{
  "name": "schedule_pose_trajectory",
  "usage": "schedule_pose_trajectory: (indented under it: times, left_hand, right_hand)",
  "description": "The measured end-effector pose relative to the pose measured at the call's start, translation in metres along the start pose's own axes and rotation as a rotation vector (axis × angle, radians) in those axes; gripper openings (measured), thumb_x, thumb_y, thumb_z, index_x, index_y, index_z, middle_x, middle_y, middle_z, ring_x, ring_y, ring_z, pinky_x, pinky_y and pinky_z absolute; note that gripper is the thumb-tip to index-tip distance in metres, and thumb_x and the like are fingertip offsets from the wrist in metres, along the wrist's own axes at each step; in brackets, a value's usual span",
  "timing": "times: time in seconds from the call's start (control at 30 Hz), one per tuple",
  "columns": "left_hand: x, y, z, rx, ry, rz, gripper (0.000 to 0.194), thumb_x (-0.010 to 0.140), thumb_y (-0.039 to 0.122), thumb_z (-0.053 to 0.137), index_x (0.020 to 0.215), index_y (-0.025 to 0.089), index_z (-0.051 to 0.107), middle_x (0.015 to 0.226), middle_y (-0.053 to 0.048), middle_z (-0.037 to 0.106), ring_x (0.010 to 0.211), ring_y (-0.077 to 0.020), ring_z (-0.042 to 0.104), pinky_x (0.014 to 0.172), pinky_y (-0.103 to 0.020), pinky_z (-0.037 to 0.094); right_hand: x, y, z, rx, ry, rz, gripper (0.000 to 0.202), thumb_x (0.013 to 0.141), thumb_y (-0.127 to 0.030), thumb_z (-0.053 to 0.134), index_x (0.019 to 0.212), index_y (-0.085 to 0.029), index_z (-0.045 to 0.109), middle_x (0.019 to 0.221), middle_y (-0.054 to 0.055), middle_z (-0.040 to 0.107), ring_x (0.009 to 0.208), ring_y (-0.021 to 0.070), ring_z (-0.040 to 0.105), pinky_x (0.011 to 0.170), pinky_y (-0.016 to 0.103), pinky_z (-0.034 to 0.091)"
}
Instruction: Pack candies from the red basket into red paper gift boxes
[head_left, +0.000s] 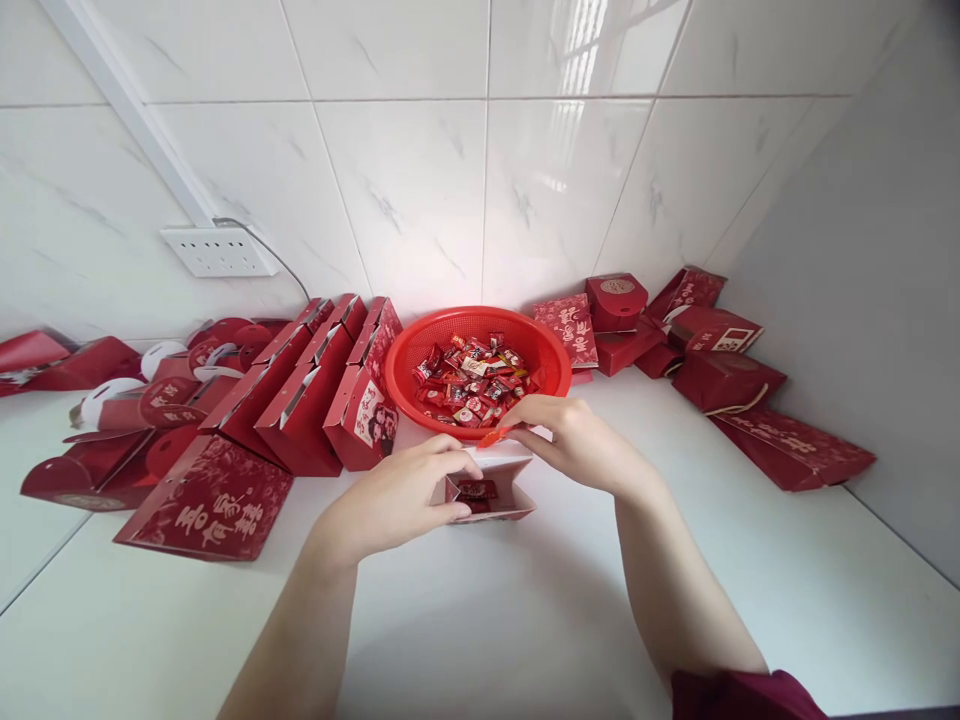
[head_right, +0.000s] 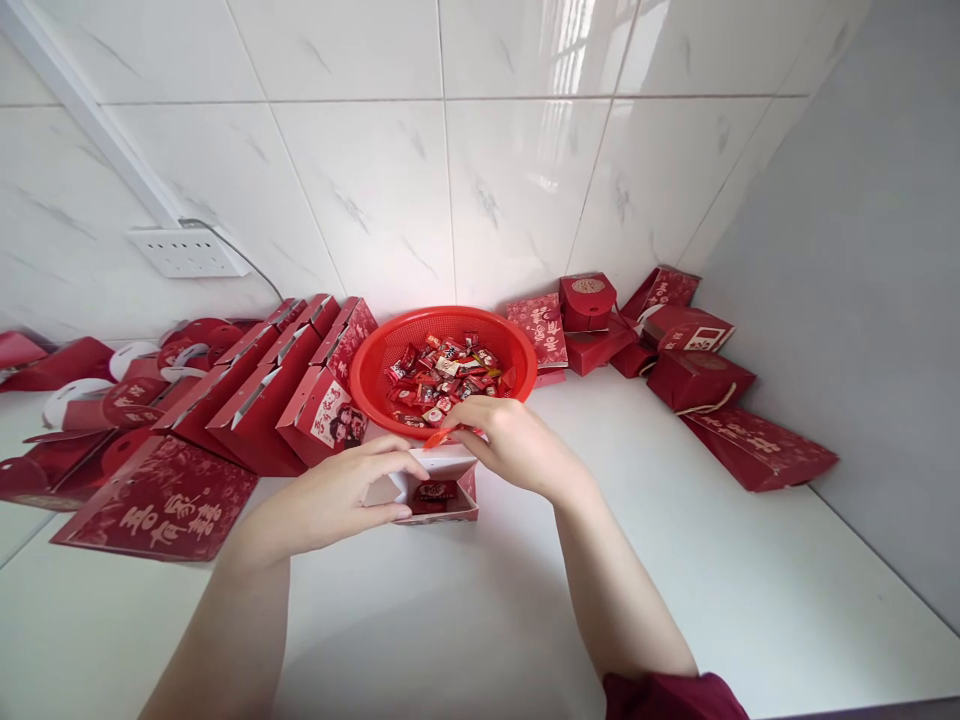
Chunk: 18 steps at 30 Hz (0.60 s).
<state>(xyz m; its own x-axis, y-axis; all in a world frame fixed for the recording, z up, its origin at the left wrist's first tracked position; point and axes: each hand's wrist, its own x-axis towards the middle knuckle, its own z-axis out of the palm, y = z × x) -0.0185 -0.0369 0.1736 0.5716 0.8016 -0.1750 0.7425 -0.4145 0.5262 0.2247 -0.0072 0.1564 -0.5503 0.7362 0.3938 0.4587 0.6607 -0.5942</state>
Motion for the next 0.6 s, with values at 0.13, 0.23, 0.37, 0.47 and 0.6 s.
schedule_pose_trajectory:
  times: [0.13,0.23,0.37,0.47,0.6]
  left_hand:
    - [0.0020,-0.0032,0.0008,-0.001,0.019,0.029,0.034,0.084,0.029,0.064,0.118,0.030,0.062,0.123,-0.002,0.060,0.105,-0.0240,0.061,0.093,-0.033,0.045]
    - [0.0038,-0.0050,0.0005,-0.019,0.025,0.066,0.037,0.083,0.030,0.065,0.120,0.031,0.063,0.123,-0.003,0.061,0.106,-0.0250,0.061,0.092,-0.033,0.046]
    - [0.0052,-0.0059,-0.0007,-0.040,0.027,0.056,0.036,0.082,0.031,0.065,0.119,0.034,0.064,0.122,-0.001,0.062,0.101,-0.0238,0.062,0.087,-0.031,0.048]
    - [0.0061,-0.0056,-0.0017,-0.008,0.037,0.047,0.024,0.084,0.032,0.064,0.108,0.031,0.068,0.118,-0.001,0.061,0.098,-0.0227,0.063,0.086,-0.031,0.048]
    - [0.0086,-0.0034,-0.0016,-0.054,0.115,0.057,0.034,0.086,0.042,0.064,0.117,0.030,0.063,0.121,-0.003,0.061,0.107,-0.0254,0.060,0.091,-0.034,0.046]
  right_hand:
    - [-0.0031,-0.0085,-0.0056,0.122,0.097,-0.036,0.012,0.094,-0.023,0.056,0.097,-0.022,0.067,0.093,0.004,0.069,0.081,0.0173,0.063,0.071,0.028,0.049]
    - [-0.0034,-0.0107,-0.0045,0.174,0.025,-0.072,0.012,0.094,-0.023,0.055,0.098,-0.023,0.066,0.091,0.004,0.069,0.080,0.0171,0.063,0.071,0.029,0.049]
    - [-0.0009,-0.0068,0.0014,-0.015,-0.105,-0.007,0.014,0.094,-0.019,0.051,0.091,-0.021,0.065,0.087,0.003,0.067,0.077,0.0168,0.060,0.066,0.029,0.045]
    - [-0.0009,-0.0051,0.0026,-0.039,-0.117,0.047,0.013,0.095,-0.022,0.051,0.097,-0.022,0.064,0.093,0.004,0.067,0.081,0.0172,0.060,0.070,0.030,0.045]
    - [-0.0048,-0.0045,0.0011,0.024,-0.191,0.069,0.037,0.088,-0.035,0.065,0.122,-0.025,0.057,0.115,0.006,0.064,0.100,0.0221,0.060,0.083,0.034,0.048]
